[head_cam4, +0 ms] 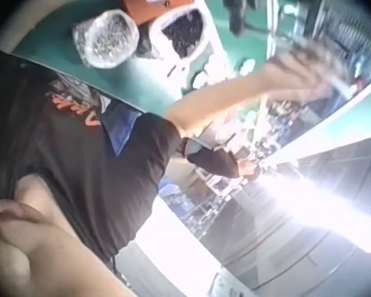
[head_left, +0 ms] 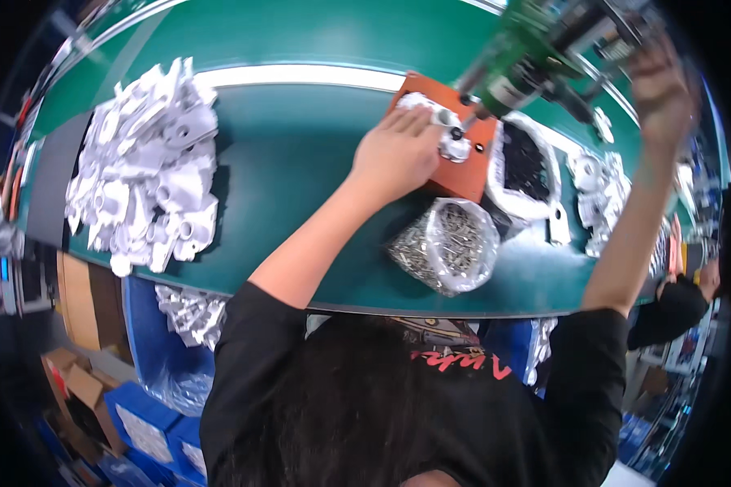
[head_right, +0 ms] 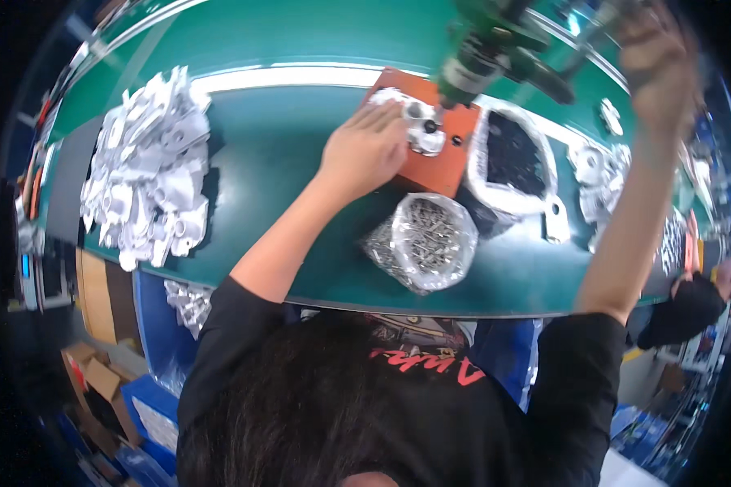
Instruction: Assembling plastic components using a manual press machine and small fasteners.
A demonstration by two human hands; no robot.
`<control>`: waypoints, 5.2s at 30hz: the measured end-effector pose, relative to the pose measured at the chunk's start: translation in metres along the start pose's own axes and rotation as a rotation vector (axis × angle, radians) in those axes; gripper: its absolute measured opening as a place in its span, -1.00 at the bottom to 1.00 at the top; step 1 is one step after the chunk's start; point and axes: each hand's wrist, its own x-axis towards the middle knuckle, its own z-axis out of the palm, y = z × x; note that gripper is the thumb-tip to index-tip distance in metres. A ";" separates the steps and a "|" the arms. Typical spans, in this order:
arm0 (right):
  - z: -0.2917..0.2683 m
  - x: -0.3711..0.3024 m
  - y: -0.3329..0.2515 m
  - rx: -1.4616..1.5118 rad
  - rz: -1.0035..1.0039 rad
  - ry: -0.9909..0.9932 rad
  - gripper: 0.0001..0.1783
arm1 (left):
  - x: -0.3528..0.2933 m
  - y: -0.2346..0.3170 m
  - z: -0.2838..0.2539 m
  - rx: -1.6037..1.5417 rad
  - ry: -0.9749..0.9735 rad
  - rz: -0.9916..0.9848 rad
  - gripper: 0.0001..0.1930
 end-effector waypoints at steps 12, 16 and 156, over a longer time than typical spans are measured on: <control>-0.097 -0.169 0.089 -0.861 0.268 0.119 -0.71 | 0.003 0.005 -0.001 -0.057 -0.054 -0.090 -0.56; -0.139 -0.243 0.115 -1.363 0.047 0.299 -0.73 | 0.005 0.008 -0.005 -0.099 -0.087 -0.133 -0.52; 0.066 -0.322 0.025 -0.100 0.038 -0.097 -0.44 | -0.051 0.140 -0.053 -1.120 -0.306 -0.474 -0.72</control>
